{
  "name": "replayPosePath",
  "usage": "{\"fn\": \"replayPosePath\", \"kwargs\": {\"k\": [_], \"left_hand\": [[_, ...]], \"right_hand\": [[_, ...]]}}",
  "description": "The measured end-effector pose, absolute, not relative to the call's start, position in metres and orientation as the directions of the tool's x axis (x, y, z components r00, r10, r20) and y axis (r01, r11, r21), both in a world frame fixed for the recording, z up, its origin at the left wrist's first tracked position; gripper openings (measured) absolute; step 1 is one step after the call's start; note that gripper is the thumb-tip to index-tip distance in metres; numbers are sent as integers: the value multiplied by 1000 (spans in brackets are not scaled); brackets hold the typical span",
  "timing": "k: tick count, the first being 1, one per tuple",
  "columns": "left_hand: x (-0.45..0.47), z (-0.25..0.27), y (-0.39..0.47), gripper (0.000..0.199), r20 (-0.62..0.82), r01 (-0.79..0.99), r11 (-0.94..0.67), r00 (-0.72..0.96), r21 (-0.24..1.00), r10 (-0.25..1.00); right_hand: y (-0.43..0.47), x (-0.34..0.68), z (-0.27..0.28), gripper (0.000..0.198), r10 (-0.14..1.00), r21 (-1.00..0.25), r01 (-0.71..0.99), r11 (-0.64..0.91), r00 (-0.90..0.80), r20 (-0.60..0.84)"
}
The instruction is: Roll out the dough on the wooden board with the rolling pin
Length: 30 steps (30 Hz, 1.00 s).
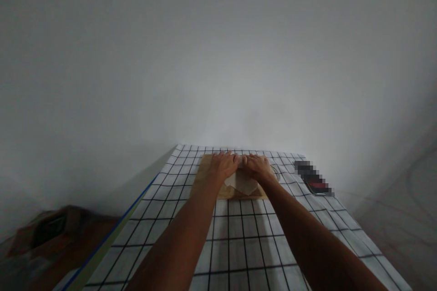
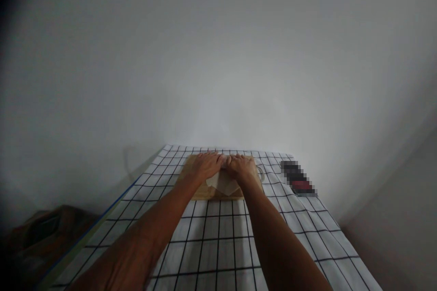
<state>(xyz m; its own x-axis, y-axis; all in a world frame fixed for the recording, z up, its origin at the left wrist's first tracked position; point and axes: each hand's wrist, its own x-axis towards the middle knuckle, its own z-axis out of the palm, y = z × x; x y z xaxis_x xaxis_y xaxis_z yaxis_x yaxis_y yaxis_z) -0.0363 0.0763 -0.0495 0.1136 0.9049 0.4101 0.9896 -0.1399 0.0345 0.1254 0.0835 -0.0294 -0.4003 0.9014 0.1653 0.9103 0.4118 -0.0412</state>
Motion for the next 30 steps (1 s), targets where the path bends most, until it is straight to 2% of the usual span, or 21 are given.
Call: {"fn": "replayPosePath", "kwargs": {"k": [13, 23, 30], "left_hand": [[-40, -53, 136, 31, 486, 993, -119, 99, 10, 868], [-39, -53, 106, 30, 485, 989, -150, 129, 4, 865], [-38, -56, 68, 38, 509, 988, -145, 100, 50, 855]], "right_hand": [[148, 115, -35, 43, 938, -53, 949, 312, -298, 180], [110, 117, -33, 41, 933, -94, 951, 293, -264, 244], [79, 113, -37, 46, 935, -141, 951, 274, -229, 272]]}}
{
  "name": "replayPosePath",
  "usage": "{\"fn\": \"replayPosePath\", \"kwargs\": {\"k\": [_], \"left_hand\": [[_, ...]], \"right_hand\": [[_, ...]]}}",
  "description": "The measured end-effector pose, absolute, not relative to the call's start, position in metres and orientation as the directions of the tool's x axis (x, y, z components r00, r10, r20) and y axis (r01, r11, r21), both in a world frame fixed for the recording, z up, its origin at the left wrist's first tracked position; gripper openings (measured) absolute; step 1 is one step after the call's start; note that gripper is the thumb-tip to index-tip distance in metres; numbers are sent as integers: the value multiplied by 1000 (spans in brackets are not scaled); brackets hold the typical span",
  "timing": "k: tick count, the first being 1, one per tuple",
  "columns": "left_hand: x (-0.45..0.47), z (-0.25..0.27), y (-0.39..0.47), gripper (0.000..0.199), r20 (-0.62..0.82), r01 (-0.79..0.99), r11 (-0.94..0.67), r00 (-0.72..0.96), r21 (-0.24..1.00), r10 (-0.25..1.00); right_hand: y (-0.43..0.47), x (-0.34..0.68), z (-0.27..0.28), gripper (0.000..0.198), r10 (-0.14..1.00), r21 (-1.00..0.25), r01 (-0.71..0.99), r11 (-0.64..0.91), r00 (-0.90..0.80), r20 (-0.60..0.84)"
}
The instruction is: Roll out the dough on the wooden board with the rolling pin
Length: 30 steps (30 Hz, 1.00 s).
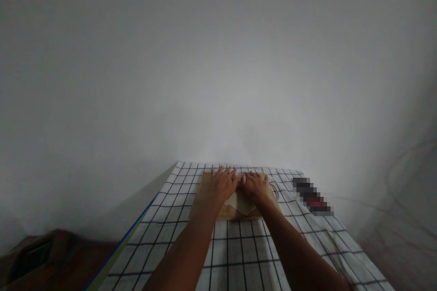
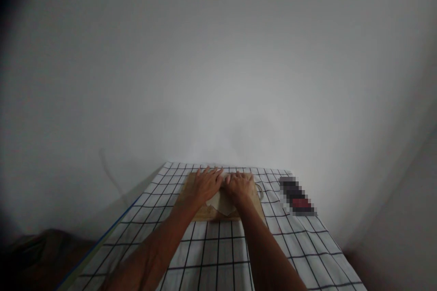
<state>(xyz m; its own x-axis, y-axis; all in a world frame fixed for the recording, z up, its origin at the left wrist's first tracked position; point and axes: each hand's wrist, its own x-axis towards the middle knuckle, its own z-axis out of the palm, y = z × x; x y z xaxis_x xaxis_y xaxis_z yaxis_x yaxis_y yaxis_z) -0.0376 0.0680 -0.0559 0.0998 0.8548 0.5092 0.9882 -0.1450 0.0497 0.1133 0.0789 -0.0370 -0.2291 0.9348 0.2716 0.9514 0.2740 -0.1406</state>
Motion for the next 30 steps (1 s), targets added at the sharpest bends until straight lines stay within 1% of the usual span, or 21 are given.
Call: {"fn": "replayPosePath", "kwargs": {"k": [5, 9, 14, 20, 23, 25, 28, 30], "left_hand": [[-39, -63, 36, 40, 549, 984, -167, 107, 60, 829], [-38, -68, 14, 40, 567, 983, -157, 76, 95, 820], [-38, -68, -23, 43, 598, 977, -199, 116, 75, 793], [-39, -59, -58, 44, 567, 973, -215, 134, 79, 813], [-39, -55, -65, 42, 578, 970, -231, 144, 79, 803], [-41, -55, -69, 39, 590, 963, -251, 147, 97, 794], [-46, -56, -72, 33, 613, 945, -293, 148, 143, 776], [-49, -56, -71, 30, 621, 932, -323, 158, 162, 767]], "right_hand": [[48, 118, -40, 48, 925, -149, 943, 297, -245, 291], [28, 122, -51, 47, 903, -148, 939, 311, -243, 355], [-2, 126, -70, 50, 872, -151, 931, 332, -242, 424], [-33, 142, -56, 46, 848, -145, 902, 406, -313, 428], [-35, 155, -48, 40, 858, -135, 907, 400, -318, 403], [-33, 163, -50, 38, 864, -123, 914, 387, -313, 394], [-35, 173, -62, 39, 841, -90, 902, 421, -352, 412], [-40, 177, -68, 38, 828, -89, 890, 447, -374, 418]]}}
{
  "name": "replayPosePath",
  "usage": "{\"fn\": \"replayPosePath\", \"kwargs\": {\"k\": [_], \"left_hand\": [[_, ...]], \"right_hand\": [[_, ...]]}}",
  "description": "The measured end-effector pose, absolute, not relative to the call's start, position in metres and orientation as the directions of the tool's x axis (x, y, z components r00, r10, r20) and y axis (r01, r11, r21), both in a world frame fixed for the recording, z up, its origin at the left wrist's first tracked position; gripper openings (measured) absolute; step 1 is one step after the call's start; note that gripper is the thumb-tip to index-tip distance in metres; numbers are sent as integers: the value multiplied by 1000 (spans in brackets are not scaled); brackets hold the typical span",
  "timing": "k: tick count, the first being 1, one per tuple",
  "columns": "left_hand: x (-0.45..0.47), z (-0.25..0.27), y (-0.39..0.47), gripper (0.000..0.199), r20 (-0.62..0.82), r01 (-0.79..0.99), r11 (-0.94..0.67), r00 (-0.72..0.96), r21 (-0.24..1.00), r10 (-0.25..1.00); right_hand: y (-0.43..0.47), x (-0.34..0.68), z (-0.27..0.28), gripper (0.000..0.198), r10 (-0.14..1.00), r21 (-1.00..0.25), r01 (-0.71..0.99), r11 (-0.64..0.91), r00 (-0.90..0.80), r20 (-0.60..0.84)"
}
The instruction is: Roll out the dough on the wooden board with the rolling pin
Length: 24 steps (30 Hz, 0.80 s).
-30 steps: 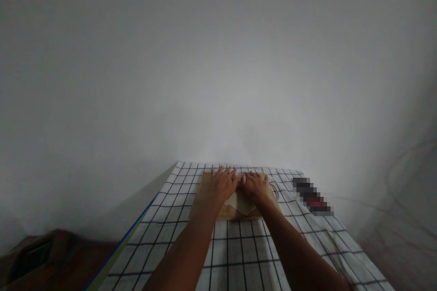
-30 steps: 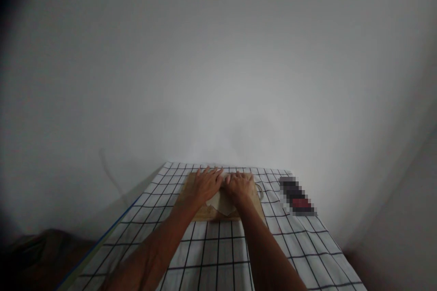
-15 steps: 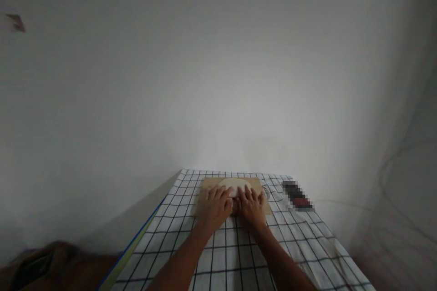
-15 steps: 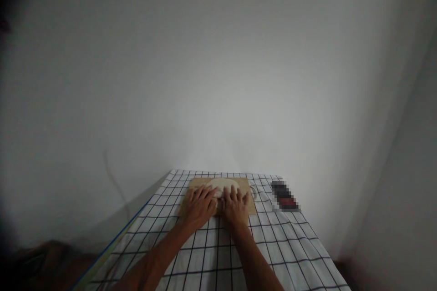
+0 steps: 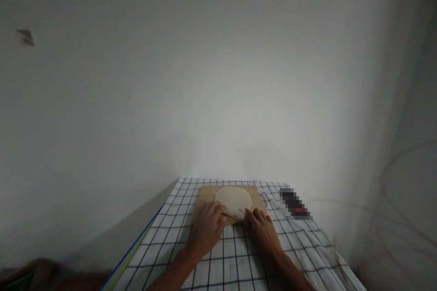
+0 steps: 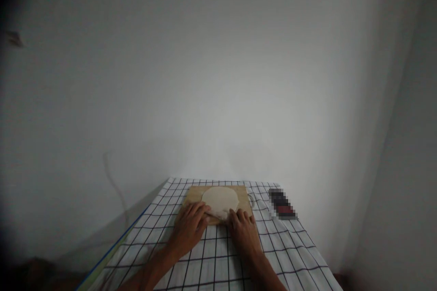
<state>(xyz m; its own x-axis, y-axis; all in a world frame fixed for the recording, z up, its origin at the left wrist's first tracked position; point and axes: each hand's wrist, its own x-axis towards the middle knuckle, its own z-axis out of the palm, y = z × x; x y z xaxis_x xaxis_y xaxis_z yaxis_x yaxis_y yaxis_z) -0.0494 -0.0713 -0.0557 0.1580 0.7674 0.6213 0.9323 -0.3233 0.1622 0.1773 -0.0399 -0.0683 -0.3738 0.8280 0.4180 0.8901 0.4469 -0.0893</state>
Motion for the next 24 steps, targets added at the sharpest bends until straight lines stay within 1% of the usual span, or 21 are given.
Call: {"fn": "replayPosePath", "kwargs": {"k": [3, 6, 8, 10, 12, 14, 16, 19, 21, 24], "left_hand": [[-54, -49, -61, 28, 606, 918, -355, 183, 177, 774], [-53, -44, -39, 29, 558, 904, -375, 206, 205, 804], [-50, -45, -20, 33, 545, 895, -407, 253, 181, 800], [-44, -52, 0, 44, 587, 898, -427, 290, 107, 756], [-37, -62, 20, 52, 650, 909, -415, 299, 28, 698], [-30, -70, 37, 50, 676, 919, -395, 301, -16, 672], [-23, -75, 52, 45, 661, 924, -382, 306, -32, 686], [-13, -74, 69, 40, 600, 942, -336, 270, -3, 753], [-7, -69, 79, 37, 550, 952, -303, 232, 41, 802], [-2, -58, 91, 32, 511, 960, -263, 179, 97, 841]], "right_hand": [[-47, 183, -72, 34, 825, -144, 863, 484, -396, 403], [-51, 190, -75, 32, 842, -247, 833, 495, -390, 372], [-50, 194, -80, 33, 848, -286, 822, 493, -382, 367], [-46, 197, -86, 33, 841, -262, 833, 487, -366, 397], [-40, 200, -89, 34, 818, -204, 855, 477, -347, 458], [-29, 202, -87, 35, 797, -160, 869, 469, -338, 500], [-13, 204, -82, 36, 804, -155, 881, 448, -320, 501], [22, 204, -71, 40, 856, -185, 914, 362, -247, 453], [48, 202, -65, 43, 888, -205, 923, 326, -225, 401], [85, 201, -59, 49, 894, -249, 886, 392, -302, 332]]}}
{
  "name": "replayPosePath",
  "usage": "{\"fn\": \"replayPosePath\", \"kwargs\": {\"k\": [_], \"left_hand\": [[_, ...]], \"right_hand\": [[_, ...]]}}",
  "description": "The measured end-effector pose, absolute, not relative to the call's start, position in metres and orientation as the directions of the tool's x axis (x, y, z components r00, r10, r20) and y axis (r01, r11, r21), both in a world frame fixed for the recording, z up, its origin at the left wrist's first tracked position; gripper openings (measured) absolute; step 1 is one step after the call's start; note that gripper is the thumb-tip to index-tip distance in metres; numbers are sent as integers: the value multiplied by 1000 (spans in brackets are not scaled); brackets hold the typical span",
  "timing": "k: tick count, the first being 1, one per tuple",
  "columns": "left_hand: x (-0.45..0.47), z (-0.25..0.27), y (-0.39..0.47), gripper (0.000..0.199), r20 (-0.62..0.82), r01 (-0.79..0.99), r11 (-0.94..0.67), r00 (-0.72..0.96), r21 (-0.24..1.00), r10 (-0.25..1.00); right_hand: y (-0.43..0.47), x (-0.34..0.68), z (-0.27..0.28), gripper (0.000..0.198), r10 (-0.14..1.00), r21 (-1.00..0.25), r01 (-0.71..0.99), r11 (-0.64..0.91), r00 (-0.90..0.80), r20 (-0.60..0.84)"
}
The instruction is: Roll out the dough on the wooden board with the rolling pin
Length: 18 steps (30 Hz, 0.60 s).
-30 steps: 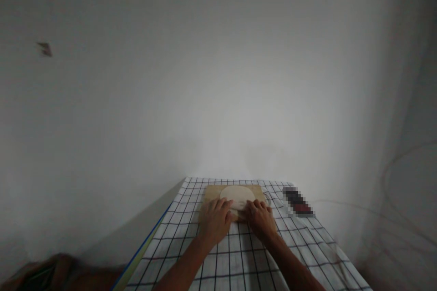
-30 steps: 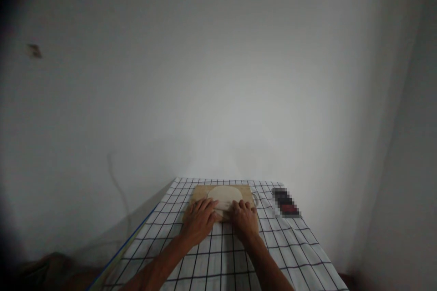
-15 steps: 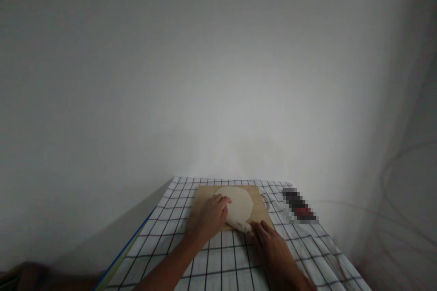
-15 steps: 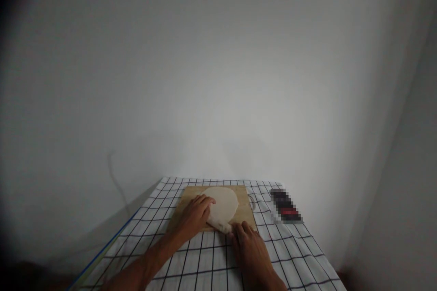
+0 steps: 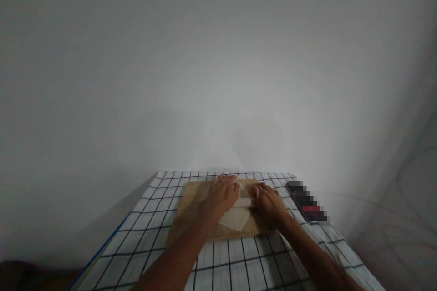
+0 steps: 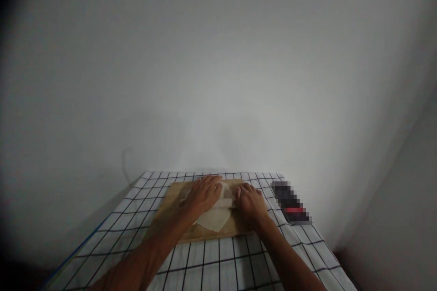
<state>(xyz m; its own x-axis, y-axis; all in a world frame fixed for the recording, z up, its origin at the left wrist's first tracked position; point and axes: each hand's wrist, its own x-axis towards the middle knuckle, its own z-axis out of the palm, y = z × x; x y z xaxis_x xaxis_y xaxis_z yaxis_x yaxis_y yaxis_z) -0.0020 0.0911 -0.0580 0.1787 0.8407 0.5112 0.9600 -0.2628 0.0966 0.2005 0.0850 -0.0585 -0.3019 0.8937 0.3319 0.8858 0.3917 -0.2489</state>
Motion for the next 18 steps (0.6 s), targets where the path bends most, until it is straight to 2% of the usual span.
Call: {"fn": "replayPosePath", "kwargs": {"k": [3, 6, 12, 18], "left_hand": [[0, -48, 103, 31, 479, 973, -214, 147, 87, 866], [-1, -42, 116, 31, 406, 989, -142, 113, 43, 907], [-4, -35, 139, 35, 364, 996, -90, 78, 17, 928], [-4, -37, 145, 31, 350, 993, -114, 116, -27, 929]], "right_hand": [[116, 200, -56, 51, 865, -296, 822, 487, -406, 295], [143, 197, -58, 50, 828, -253, 795, 552, -488, 275], [184, 185, -63, 49, 854, -207, 836, 508, -457, 248], [198, 179, -63, 43, 846, -178, 838, 516, -467, 257]]}}
